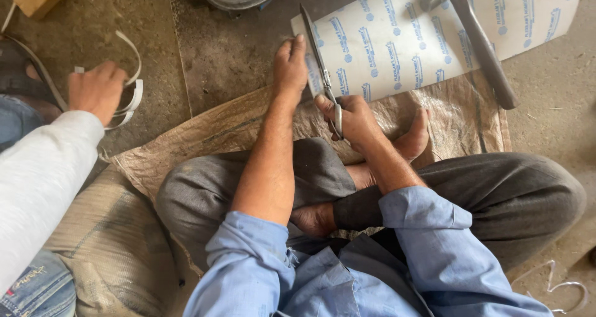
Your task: The person sits cross-legged on the floor and uses large shears to cut a roll of white material with blue text into thin strips. The cut strips curl and fall onto the floor beside them.
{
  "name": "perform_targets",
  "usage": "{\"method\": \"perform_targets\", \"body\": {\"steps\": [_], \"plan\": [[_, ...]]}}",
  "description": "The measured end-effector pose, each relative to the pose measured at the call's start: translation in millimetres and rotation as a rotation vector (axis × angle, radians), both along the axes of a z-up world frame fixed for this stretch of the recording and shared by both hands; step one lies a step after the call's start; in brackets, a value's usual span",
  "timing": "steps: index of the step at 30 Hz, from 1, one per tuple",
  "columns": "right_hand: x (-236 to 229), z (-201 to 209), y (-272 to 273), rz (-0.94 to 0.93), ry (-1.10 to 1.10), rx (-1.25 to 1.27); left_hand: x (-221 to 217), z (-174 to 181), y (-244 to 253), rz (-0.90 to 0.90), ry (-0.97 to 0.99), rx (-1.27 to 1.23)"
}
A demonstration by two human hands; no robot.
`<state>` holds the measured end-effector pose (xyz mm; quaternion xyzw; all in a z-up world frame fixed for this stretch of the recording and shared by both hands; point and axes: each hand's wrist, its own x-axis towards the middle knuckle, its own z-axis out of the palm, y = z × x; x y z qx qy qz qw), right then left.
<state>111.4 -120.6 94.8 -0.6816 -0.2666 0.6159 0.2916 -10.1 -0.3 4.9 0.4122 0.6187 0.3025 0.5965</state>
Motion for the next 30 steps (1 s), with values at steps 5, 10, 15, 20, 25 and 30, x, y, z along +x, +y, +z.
{"method": "perform_targets", "body": {"steps": [5,10,15,20,25,30], "plan": [[5.2,24.6,-35.7,0.004,-0.024,0.03,-81.1,8.3,21.2,0.191,0.364,0.219],[8.1,42.2,-102.9,-0.093,0.156,0.055,-164.6,29.5,35.2,0.685,0.36,0.306],[21.0,46.8,-168.7,-0.114,0.379,0.088,-136.2,56.2,19.5,0.684,0.698,0.713],[26.6,49.2,-203.3,-0.093,0.45,-0.159,-14.3,41.8,-57.8,-0.136,0.358,0.27],[27.6,54.7,-214.2,0.006,0.399,-0.332,29.5,24.2,-81.0,-0.265,0.345,0.019],[26.7,50.4,-196.7,0.006,0.391,-0.314,22.7,19.2,-61.4,-0.066,-0.037,0.061]]}}
